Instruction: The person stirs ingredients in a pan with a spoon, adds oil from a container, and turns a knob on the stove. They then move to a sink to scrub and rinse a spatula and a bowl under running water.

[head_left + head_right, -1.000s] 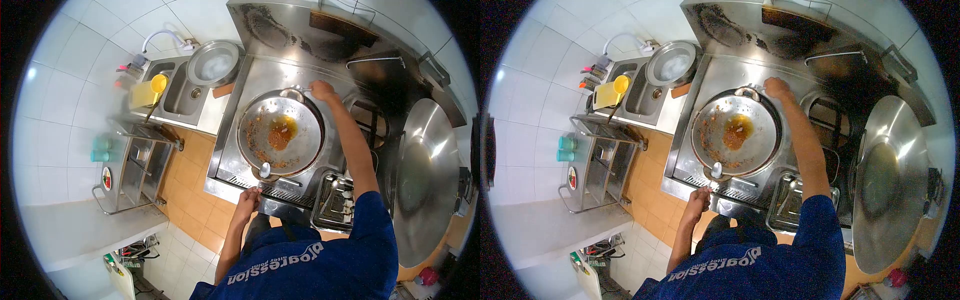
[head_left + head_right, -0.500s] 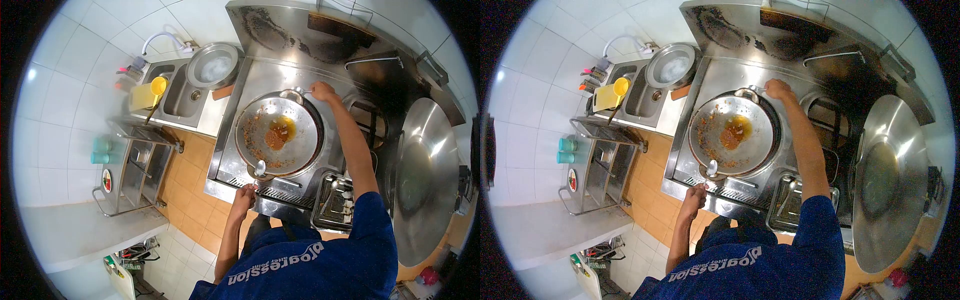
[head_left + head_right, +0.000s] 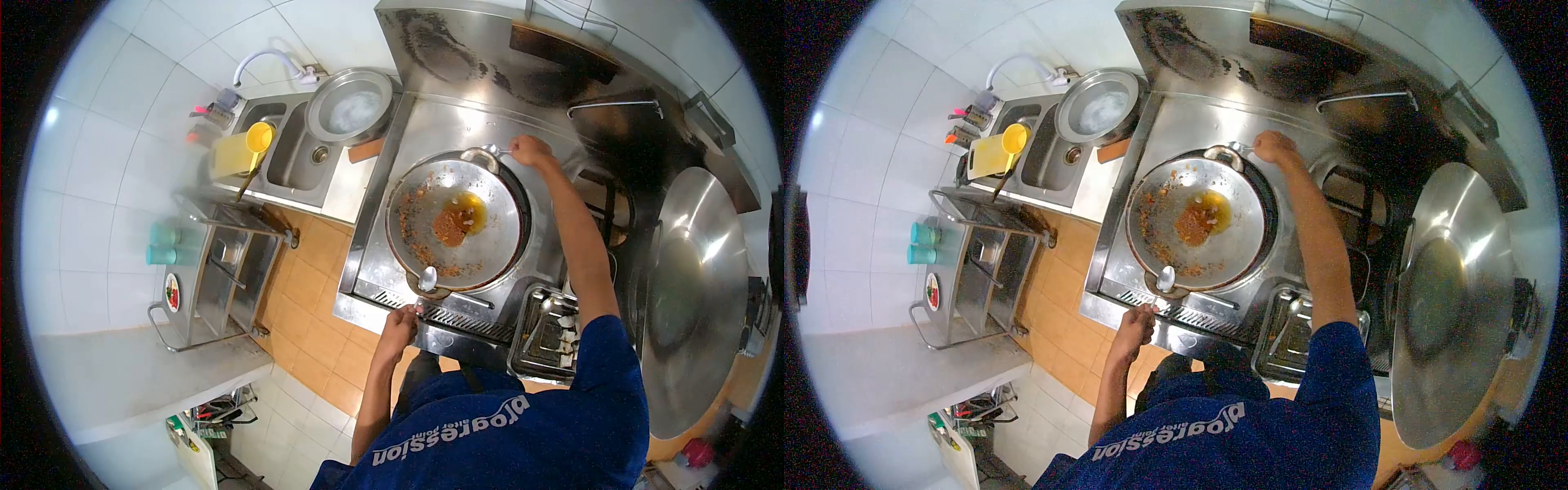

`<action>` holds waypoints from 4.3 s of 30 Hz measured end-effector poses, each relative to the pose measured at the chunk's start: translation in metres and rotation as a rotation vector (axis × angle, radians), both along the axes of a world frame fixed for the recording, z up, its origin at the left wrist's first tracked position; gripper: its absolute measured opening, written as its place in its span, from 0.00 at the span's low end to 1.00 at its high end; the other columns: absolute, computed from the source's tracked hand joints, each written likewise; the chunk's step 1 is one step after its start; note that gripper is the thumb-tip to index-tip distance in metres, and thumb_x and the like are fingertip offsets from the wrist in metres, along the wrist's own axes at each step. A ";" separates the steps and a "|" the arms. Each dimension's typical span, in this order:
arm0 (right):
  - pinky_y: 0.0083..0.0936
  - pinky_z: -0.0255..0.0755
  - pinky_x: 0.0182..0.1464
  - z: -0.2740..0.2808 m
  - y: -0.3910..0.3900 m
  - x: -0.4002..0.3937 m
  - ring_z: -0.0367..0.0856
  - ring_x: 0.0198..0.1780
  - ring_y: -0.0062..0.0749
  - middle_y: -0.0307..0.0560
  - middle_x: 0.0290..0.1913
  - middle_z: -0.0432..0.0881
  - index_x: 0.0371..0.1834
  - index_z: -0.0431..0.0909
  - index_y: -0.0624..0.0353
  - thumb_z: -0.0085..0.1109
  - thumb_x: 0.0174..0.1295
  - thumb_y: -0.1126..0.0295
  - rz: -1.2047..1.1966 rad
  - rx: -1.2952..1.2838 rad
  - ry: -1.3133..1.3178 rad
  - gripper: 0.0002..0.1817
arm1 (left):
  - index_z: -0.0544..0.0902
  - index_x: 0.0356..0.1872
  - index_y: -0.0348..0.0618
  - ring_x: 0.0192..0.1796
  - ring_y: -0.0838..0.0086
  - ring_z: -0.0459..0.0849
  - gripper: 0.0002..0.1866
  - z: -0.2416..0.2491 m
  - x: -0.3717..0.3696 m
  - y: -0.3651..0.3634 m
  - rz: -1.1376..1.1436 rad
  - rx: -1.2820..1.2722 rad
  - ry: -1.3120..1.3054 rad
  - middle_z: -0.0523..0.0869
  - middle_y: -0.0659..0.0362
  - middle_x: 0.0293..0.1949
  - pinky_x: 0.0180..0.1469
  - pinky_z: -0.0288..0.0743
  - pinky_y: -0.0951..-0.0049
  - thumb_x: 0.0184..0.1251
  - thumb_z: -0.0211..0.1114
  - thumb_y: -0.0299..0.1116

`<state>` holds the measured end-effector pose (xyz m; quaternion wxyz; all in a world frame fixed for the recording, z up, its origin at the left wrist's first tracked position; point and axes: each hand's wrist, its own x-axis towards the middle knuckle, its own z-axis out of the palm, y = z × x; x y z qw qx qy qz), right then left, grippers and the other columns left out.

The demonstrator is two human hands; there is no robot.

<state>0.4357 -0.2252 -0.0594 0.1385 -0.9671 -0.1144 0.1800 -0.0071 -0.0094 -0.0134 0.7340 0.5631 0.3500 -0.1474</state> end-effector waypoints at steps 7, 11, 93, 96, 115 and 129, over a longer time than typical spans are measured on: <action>0.34 0.73 0.48 -0.005 -0.004 0.001 0.80 0.48 0.38 0.40 0.41 0.83 0.38 0.83 0.37 0.59 0.51 0.58 -0.012 -0.023 -0.038 0.10 | 0.76 0.39 0.38 0.16 0.87 0.60 0.12 -0.002 0.001 0.006 -0.023 0.023 0.024 0.68 0.69 0.19 0.17 0.51 0.84 0.73 0.47 0.35; 0.34 0.73 0.48 0.006 -0.005 -0.002 0.80 0.48 0.38 0.39 0.41 0.83 0.38 0.83 0.36 0.57 0.52 0.59 0.041 -0.037 -0.034 0.10 | 0.76 0.39 0.38 0.16 0.87 0.60 0.12 -0.001 0.003 0.006 -0.017 -0.003 0.031 0.68 0.69 0.19 0.17 0.50 0.84 0.73 0.47 0.35; 0.33 0.71 0.50 0.012 -0.005 0.010 0.80 0.49 0.38 0.41 0.44 0.83 0.40 0.83 0.43 0.52 0.54 0.57 0.176 -0.066 0.003 0.13 | 0.80 0.32 0.37 0.28 0.78 0.72 0.12 -0.029 -0.004 0.028 -0.223 0.411 -0.160 0.76 0.61 0.23 0.33 0.67 0.76 0.69 0.48 0.30; 0.33 0.71 0.51 0.020 0.001 0.010 0.80 0.48 0.39 0.41 0.44 0.83 0.41 0.82 0.42 0.52 0.54 0.57 0.192 -0.071 0.014 0.14 | 0.81 0.32 0.37 0.25 0.78 0.70 0.13 -0.021 -0.003 0.028 -0.262 0.517 -0.111 0.74 0.59 0.19 0.31 0.67 0.76 0.68 0.50 0.32; 0.44 0.70 0.54 0.031 0.030 0.024 0.78 0.52 0.52 0.58 0.49 0.80 0.42 0.81 0.62 0.46 0.56 0.60 0.218 -0.156 -0.044 0.20 | 0.82 0.35 0.35 0.42 0.49 0.82 0.13 0.017 0.017 0.015 -0.423 0.756 -0.002 0.83 0.41 0.34 0.47 0.73 0.60 0.64 0.50 0.32; 0.39 0.73 0.48 0.030 0.032 0.028 0.81 0.47 0.47 0.49 0.43 0.83 0.37 0.84 0.47 0.51 0.47 0.64 0.251 -0.196 -0.032 0.15 | 0.82 0.33 0.34 0.41 0.50 0.82 0.12 0.013 0.016 0.014 -0.444 0.804 -0.062 0.83 0.43 0.33 0.45 0.74 0.60 0.63 0.51 0.30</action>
